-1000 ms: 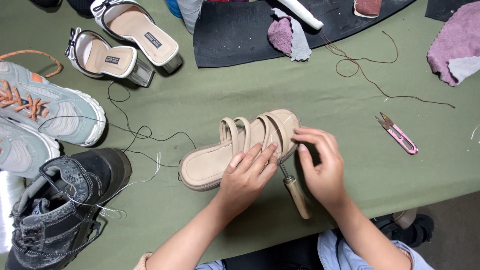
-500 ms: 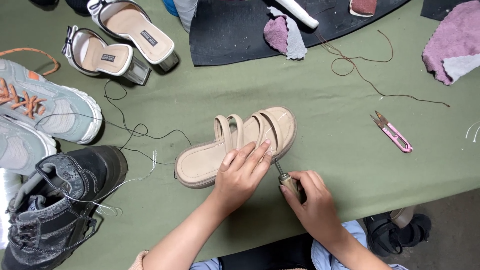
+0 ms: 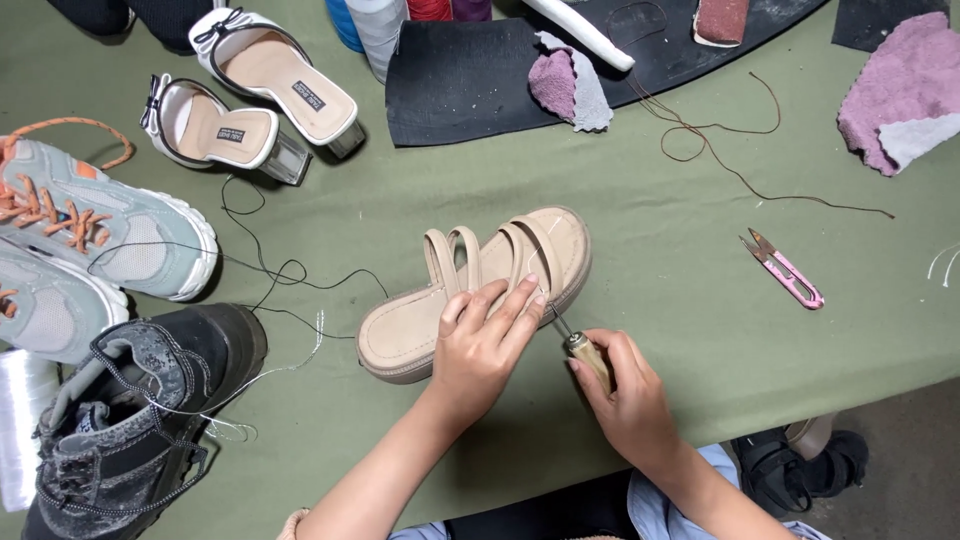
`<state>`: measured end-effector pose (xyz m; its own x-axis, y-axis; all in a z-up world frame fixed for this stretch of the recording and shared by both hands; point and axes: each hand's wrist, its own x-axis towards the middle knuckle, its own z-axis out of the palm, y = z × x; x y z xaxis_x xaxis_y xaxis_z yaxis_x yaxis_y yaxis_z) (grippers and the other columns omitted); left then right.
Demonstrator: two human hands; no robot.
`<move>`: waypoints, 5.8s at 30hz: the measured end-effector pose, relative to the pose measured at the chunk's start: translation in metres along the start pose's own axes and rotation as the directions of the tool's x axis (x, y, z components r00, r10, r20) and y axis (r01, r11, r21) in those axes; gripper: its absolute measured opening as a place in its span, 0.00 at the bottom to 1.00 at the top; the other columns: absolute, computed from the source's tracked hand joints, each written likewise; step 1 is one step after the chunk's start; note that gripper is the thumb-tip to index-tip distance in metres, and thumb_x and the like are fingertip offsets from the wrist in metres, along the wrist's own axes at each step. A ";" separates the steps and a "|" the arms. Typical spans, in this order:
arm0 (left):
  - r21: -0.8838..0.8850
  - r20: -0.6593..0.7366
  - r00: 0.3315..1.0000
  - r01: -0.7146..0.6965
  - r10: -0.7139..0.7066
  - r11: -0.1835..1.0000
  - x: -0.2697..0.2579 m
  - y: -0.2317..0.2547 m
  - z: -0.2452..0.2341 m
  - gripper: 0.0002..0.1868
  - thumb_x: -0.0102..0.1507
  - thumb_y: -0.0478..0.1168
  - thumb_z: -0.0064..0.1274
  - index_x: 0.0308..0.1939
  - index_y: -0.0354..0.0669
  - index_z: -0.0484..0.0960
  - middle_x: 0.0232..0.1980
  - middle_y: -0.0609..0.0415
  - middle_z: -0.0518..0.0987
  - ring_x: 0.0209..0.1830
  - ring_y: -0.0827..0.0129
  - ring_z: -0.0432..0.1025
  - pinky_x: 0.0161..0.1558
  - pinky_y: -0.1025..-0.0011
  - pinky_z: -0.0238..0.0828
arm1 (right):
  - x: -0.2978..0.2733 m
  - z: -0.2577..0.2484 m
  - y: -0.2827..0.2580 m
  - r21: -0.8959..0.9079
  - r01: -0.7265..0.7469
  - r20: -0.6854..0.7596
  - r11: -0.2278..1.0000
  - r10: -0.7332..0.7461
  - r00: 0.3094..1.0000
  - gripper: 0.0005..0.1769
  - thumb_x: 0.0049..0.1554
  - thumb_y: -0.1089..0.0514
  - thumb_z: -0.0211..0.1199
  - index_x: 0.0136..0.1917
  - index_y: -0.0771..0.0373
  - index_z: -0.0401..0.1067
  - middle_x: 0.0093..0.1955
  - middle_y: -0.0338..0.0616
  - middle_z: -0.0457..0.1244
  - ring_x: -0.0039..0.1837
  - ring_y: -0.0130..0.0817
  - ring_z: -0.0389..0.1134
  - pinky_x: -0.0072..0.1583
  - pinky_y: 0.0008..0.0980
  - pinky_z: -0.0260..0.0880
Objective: The person uses a stitching awl to pierce holes along the edge of a beige platform sandal and pulls a white thread through to secure the sole. They repeatedly push the tool into the material and pull the thread tight to complete the stitching.
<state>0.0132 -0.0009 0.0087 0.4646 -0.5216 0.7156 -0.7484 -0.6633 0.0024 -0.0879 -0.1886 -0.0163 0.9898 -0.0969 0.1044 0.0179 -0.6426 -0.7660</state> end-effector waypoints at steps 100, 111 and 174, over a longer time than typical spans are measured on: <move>-0.086 0.185 0.978 0.115 -0.098 0.990 -0.012 -0.012 0.062 0.26 0.53 0.48 0.70 0.53 0.51 0.81 0.57 0.58 0.84 0.53 0.62 0.81 0.62 0.63 0.74 | 0.012 0.016 -0.004 0.400 -0.485 0.250 0.777 0.417 0.874 0.12 0.70 0.50 0.44 0.58 0.57 0.63 0.26 0.37 0.55 0.23 0.30 0.59 0.23 0.27 0.60; 0.000 0.335 0.929 0.166 -0.156 0.986 0.016 -0.018 0.054 0.38 0.35 0.49 0.79 0.46 0.51 0.77 0.49 0.60 0.86 0.50 0.63 0.82 0.58 0.62 0.77 | 0.027 -0.016 -0.036 0.753 -0.607 0.493 0.255 0.393 0.777 0.13 0.72 0.49 0.40 0.56 0.56 0.61 0.30 0.27 0.40 0.25 0.16 0.44 0.21 0.12 0.42; 0.255 -0.022 1.000 0.017 -0.012 0.967 -0.012 0.011 0.061 0.10 0.62 0.34 0.60 0.48 0.44 0.86 0.53 0.52 0.86 0.49 0.64 0.82 0.62 0.65 0.76 | 0.007 -0.036 0.060 -0.421 -0.123 -0.249 0.899 0.016 0.968 0.18 0.63 0.51 0.67 0.65 0.51 0.72 0.46 0.42 0.61 0.57 0.46 0.66 0.57 0.48 0.73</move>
<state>0.0283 -0.0351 -0.0423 0.4631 -0.5016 0.7307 -0.5949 -0.7870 -0.1633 -0.0849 -0.2549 -0.0385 0.9234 -0.2937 0.2470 -0.1656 -0.8855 -0.4340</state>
